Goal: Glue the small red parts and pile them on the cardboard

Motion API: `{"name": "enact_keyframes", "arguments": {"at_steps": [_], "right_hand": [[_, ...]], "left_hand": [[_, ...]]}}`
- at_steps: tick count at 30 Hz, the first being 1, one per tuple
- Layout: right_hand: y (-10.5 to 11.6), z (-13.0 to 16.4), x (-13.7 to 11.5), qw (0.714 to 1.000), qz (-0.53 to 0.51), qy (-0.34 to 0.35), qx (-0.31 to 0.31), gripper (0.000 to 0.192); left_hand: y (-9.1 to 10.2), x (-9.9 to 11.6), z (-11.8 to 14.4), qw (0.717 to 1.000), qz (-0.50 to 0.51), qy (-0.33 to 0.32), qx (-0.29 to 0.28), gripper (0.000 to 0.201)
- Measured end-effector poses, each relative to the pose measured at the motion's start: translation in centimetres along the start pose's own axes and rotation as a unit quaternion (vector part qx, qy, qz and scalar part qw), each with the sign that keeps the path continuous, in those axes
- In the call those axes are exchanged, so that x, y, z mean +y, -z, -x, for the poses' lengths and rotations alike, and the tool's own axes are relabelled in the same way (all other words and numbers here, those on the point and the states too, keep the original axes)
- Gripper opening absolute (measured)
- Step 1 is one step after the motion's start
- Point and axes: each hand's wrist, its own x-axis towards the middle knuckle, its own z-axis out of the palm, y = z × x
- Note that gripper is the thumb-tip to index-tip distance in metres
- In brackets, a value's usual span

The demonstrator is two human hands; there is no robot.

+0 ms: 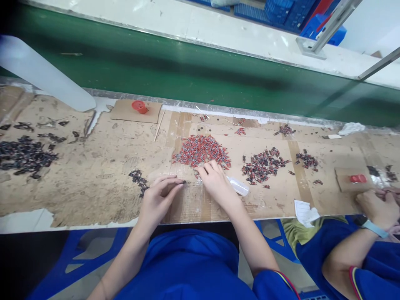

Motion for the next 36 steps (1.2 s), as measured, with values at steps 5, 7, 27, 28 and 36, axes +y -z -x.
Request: {"name": "enact_keyframes", "arguments": {"at_steps": [5, 7, 27, 28, 36], "right_hand": [[0.5, 0.4, -0.8, 0.986, -0.145, -0.02, 0.084, 0.032], [0.7, 0.5, -1.5, 0.963, -0.237, -0.035, 0.121, 0.026], [-0.9, 1.3, -6.5, 0.707, -0.597, -0.303, 0.23, 0.014], [-0.9, 1.3, -6.7, 0.706, -0.595, -0.303, 0.237, 0.014], [-0.8, 1.7, -6.9, 0.711, -0.572, -0.287, 0.291, 0.009]], "left_hand": [[-0.4, 0.7, 0.2, 0.997, 0.061, 0.041, 0.013, 0.017], [-0.5, 1.0, 0.3, 0.995, 0.081, 0.05, 0.012, 0.018], [-0.7, 3.7, 0.7, 0.993, 0.117, 0.005, 0.009, 0.011], [-0.7, 3.8, 0.7, 0.993, 0.121, 0.01, 0.009, 0.011], [-1.0, 4.1, 0.7, 0.978, 0.194, 0.076, -0.014, 0.011]]}}
